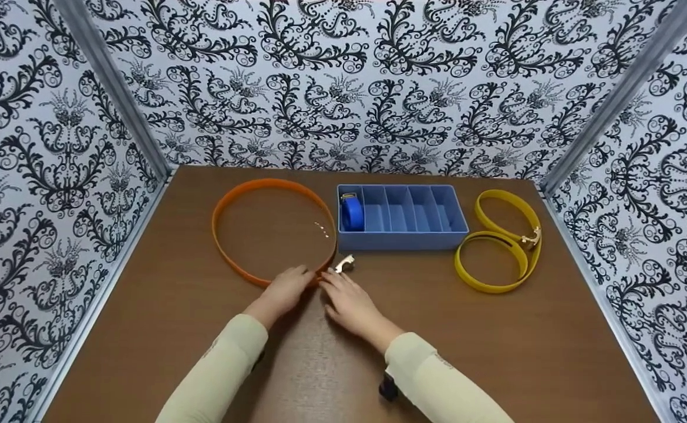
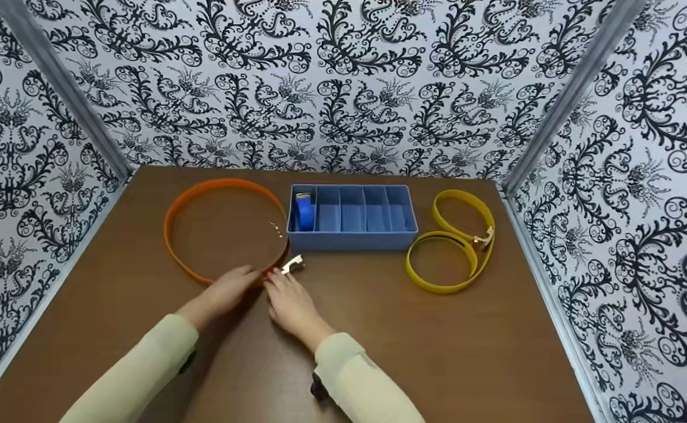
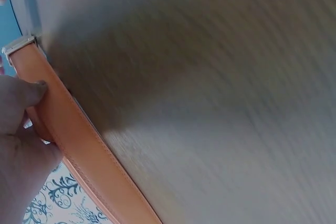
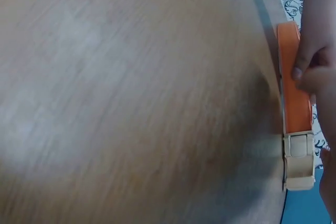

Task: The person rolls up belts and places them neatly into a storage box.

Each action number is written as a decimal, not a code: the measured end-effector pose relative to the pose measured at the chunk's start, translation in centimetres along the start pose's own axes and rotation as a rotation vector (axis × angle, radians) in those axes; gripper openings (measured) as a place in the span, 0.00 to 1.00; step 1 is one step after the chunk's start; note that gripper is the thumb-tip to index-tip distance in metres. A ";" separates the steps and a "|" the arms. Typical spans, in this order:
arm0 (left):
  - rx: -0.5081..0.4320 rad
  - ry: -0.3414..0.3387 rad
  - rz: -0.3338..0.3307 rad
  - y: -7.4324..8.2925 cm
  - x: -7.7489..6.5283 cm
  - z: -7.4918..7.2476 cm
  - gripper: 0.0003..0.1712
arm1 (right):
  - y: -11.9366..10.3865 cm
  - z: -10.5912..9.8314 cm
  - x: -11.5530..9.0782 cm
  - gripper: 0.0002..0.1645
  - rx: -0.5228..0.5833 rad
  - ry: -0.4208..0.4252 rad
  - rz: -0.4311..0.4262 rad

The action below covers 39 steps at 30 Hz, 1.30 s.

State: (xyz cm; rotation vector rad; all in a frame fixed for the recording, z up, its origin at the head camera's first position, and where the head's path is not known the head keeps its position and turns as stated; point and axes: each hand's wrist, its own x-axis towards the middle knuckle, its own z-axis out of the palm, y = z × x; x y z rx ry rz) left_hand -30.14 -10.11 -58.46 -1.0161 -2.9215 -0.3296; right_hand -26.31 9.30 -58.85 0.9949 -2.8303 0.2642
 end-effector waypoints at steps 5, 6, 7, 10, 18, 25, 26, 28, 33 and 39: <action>0.013 0.007 0.047 0.4 -0.2 0.5 0.13 | 0.1 0.5 0.1 0.17 0.013 0.148 0.042; 0.018 -0.003 0.052 0.5 -0.3 0.5 0.13 | 0.2 0.5 0.1 0.14 0.006 0.177 0.044; 0.022 -0.012 0.058 0.5 -0.4 0.6 0.14 | 0.2 0.6 0.1 0.12 -0.006 0.204 0.044; 0.064 -0.034 0.080 0.5 -0.8 0.8 0.15 | 0.5 0.6 0.0 0.10 -0.068 0.261 0.047; 0.132 0.023 0.122 -0.2 -1.6 1.0 0.10 | 1.2 0.1 -0.5 0.03 -0.217 0.221 0.048; 0.137 0.010 0.138 -0.7 -2.0 1.0 0.12 | 2.3 -0.4 -1.1 0.08 -0.258 0.163 0.075; 0.133 0.007 0.138 -0.8 -2.0 0.9 0.12 | 2.5 -0.5 -1.3 0.07 -0.258 0.166 0.070; 0.120 0.001 0.134 -0.9 -2.1 0.8 0.12 | 3.1 -0.6 -1.6 0.07 -0.254 0.181 0.056; 0.100 0.003 0.134 -1.2 -2.3 0.6 0.14 | 4.5 -0.9 -2.5 0.08 -0.208 0.204 0.031; 0.085 0.006 0.143 -1.4 -2.7 0.6 0.15 | 5.7 -1.3 -3.7 0.09 -0.156 0.194 -0.003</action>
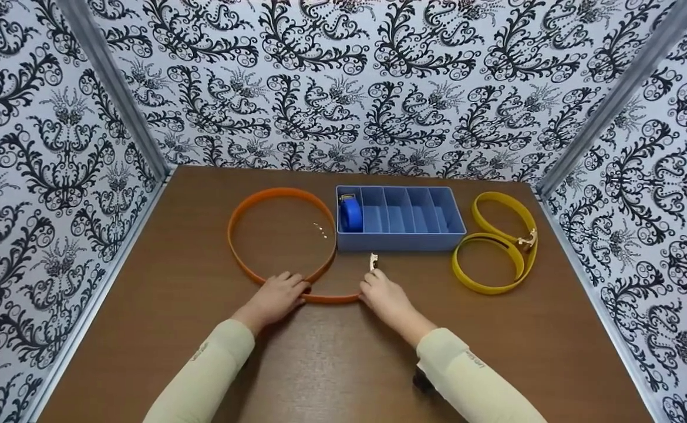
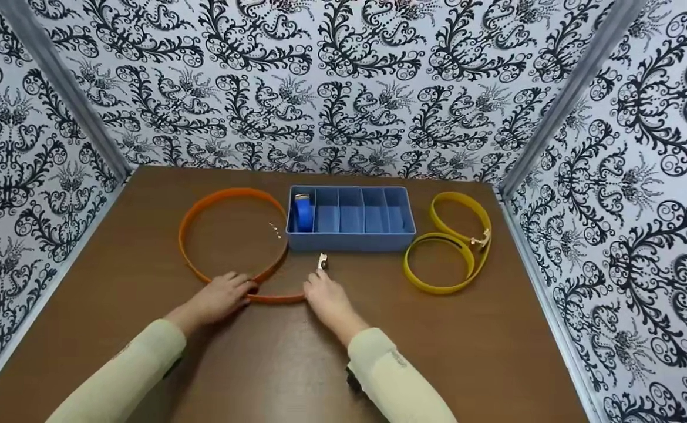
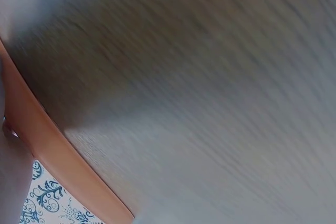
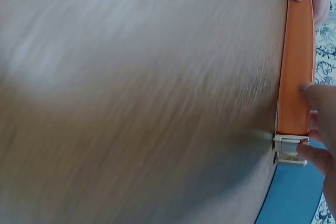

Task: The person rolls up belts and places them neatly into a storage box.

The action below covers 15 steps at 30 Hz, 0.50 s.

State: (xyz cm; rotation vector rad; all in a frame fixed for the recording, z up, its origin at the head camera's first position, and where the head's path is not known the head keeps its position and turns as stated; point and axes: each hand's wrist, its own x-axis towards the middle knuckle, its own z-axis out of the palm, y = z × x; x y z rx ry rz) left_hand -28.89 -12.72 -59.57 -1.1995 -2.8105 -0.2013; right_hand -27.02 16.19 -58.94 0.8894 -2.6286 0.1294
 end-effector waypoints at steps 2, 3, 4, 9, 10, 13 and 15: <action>-0.004 -0.018 -0.004 -0.1 -0.1 0.0 0.17 | 0.6 -0.2 -0.4 0.10 0.019 -0.007 -0.009; -0.006 -0.023 -0.004 -0.1 -0.2 0.1 0.18 | 0.9 -0.3 -0.7 0.09 0.032 -0.010 -0.014; -0.005 -0.025 -0.002 -0.1 -0.2 0.2 0.19 | 1.3 -0.4 -0.9 0.09 0.043 -0.015 -0.018; 0.018 -0.036 -0.003 -0.5 -0.3 0.5 0.21 | 3.4 -0.9 -2.2 0.09 0.078 -0.018 -0.050; 0.020 -0.035 -0.003 -0.5 -0.4 0.5 0.21 | 3.8 -1.0 -2.4 0.09 0.079 -0.018 -0.057; 0.021 -0.045 -0.010 -0.6 -0.3 0.3 0.21 | 4.9 -1.4 -2.9 0.09 0.082 -0.010 -0.078; 0.020 -0.041 -0.008 -0.7 -0.3 0.3 0.21 | 5.6 -1.6 -3.3 0.10 0.090 -0.002 -0.091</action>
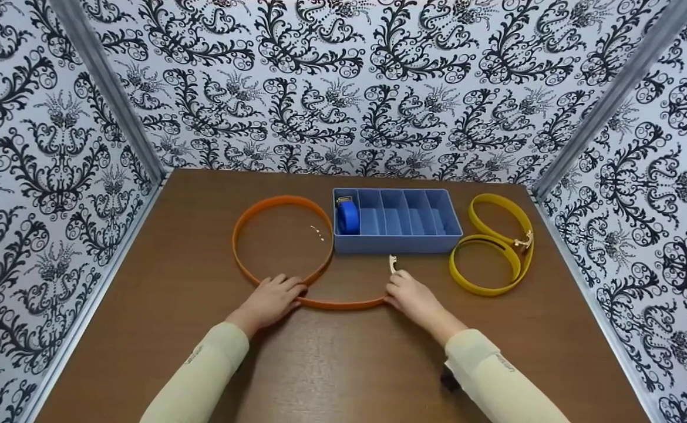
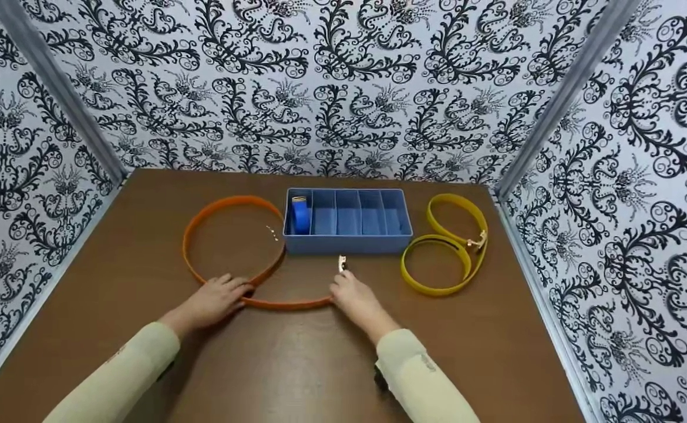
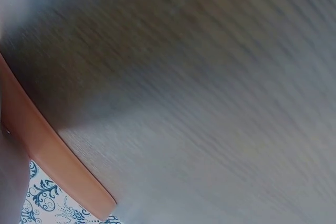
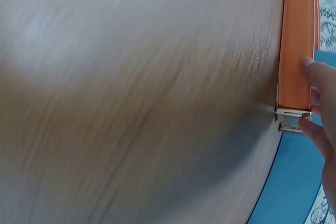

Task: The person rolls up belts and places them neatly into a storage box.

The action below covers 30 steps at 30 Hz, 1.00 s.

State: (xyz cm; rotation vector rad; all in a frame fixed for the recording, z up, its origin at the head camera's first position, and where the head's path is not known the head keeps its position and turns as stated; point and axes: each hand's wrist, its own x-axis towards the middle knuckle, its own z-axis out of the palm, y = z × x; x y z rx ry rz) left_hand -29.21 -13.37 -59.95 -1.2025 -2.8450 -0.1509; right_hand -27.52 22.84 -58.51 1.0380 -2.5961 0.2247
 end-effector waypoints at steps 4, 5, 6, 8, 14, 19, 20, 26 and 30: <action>0.004 0.007 0.003 -0.2 -0.2 0.1 0.21 | 1.4 -0.3 -0.9 0.10 0.047 0.013 -0.007; 0.005 0.010 0.007 -0.2 -0.2 0.1 0.21 | 1.7 -0.4 -1.1 0.10 0.055 0.015 -0.001; 0.008 0.011 0.010 -0.2 -0.2 0.1 0.21 | 2.1 -0.4 -1.4 0.10 0.058 0.017 0.008; 0.014 0.013 0.014 -0.1 -0.3 0.1 0.21 | 2.8 -0.5 -2.0 0.10 0.067 0.024 0.028; 0.008 0.024 0.005 0.3 -0.2 -0.2 0.20 | 4.2 -0.9 -3.5 0.11 0.059 0.035 0.080; -0.027 0.045 -0.008 0.8 0.0 -0.5 0.19 | 4.2 -1.1 -3.7 0.10 0.038 0.005 0.148; -0.032 0.051 -0.012 0.8 0.0 -0.5 0.19 | 4.1 -1.1 -3.6 0.10 0.025 -0.002 0.166; -0.031 0.063 -0.030 1.3 0.0 -0.1 0.18 | 2.1 -1.2 -2.5 0.10 -0.113 -0.019 0.220; -0.017 0.066 -0.046 1.7 0.2 -0.1 0.18 | -0.1 -0.7 -2.0 0.11 -0.089 -0.028 0.230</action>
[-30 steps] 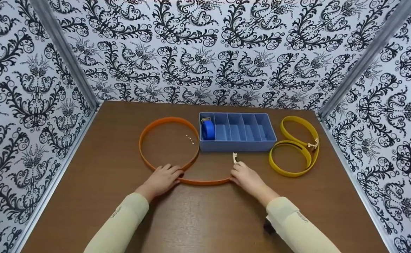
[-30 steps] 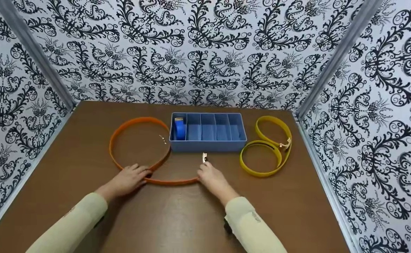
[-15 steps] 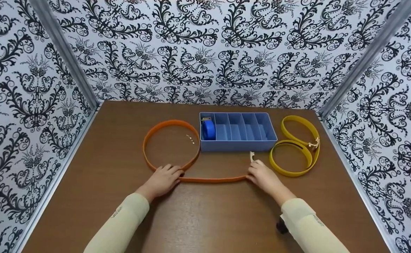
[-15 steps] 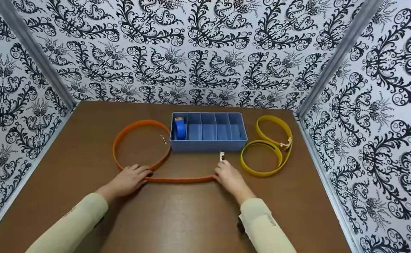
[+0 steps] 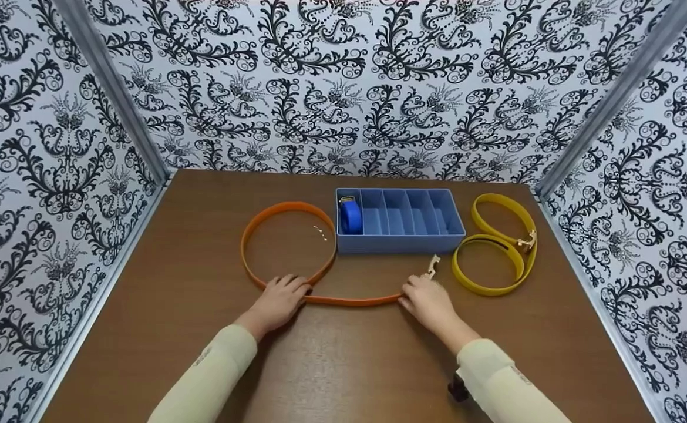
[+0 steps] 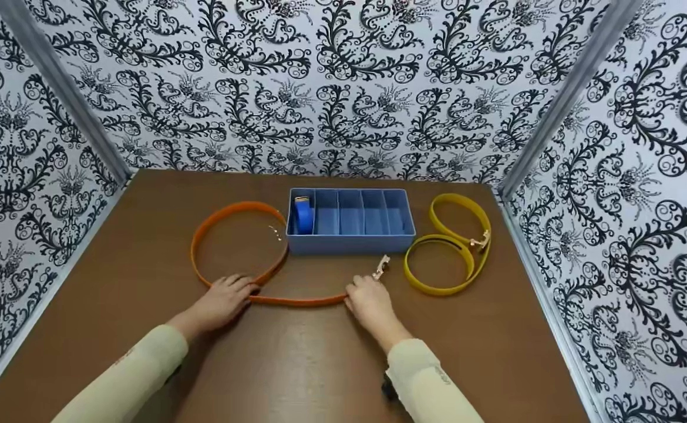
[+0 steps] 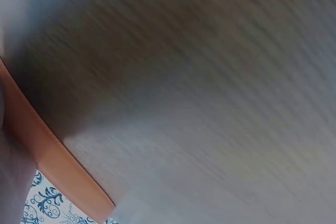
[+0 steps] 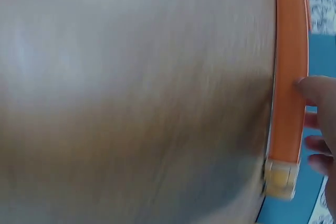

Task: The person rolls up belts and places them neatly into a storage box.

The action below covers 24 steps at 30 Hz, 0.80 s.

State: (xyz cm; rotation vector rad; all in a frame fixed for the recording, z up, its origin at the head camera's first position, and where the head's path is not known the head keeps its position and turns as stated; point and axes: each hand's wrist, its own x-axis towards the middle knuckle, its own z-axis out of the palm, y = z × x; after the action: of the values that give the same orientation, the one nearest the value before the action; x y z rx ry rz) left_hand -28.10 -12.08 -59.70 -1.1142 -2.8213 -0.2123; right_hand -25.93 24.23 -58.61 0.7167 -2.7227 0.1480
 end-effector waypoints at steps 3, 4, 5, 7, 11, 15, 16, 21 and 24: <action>0.008 0.004 -0.006 0.3 0.3 0.0 0.18 | -1.5 0.4 0.0 0.12 0.107 -0.067 0.018; 0.008 0.001 -0.007 0.4 0.3 0.0 0.18 | -1.8 0.5 0.1 0.13 0.143 -0.093 0.029; 0.007 0.000 -0.008 0.5 0.4 0.1 0.18 | -2.1 0.6 0.1 0.14 0.179 -0.120 0.046; 0.005 -0.008 -0.011 0.6 0.5 0.2 0.18 | -2.3 0.7 0.1 0.15 0.228 -0.149 0.128; 0.010 -0.017 -0.006 0.4 0.6 0.4 0.19 | -1.8 0.9 0.1 0.20 0.218 -0.144 0.296; 0.030 -0.005 0.027 -0.2 0.5 0.6 0.19 | -1.0 1.2 -0.2 0.24 0.196 -0.136 0.313; 0.034 -0.004 0.036 -0.4 0.5 0.6 0.19 | -0.8 1.3 -0.3 0.25 0.203 -0.135 0.307; 0.068 -0.009 0.058 -1.2 0.3 0.5 0.20 | -0.3 1.0 -1.3 0.23 0.202 -0.069 0.316; 0.079 -0.011 0.054 -1.8 0.1 0.3 0.20 | -0.1 0.2 -1.7 0.20 0.200 -0.032 0.308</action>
State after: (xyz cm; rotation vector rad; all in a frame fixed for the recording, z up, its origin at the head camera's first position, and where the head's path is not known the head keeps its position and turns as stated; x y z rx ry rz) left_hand -29.41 -13.22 -60.18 -1.1762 -2.7782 -0.0892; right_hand -24.52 24.89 -59.38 0.3448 -2.8598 0.4883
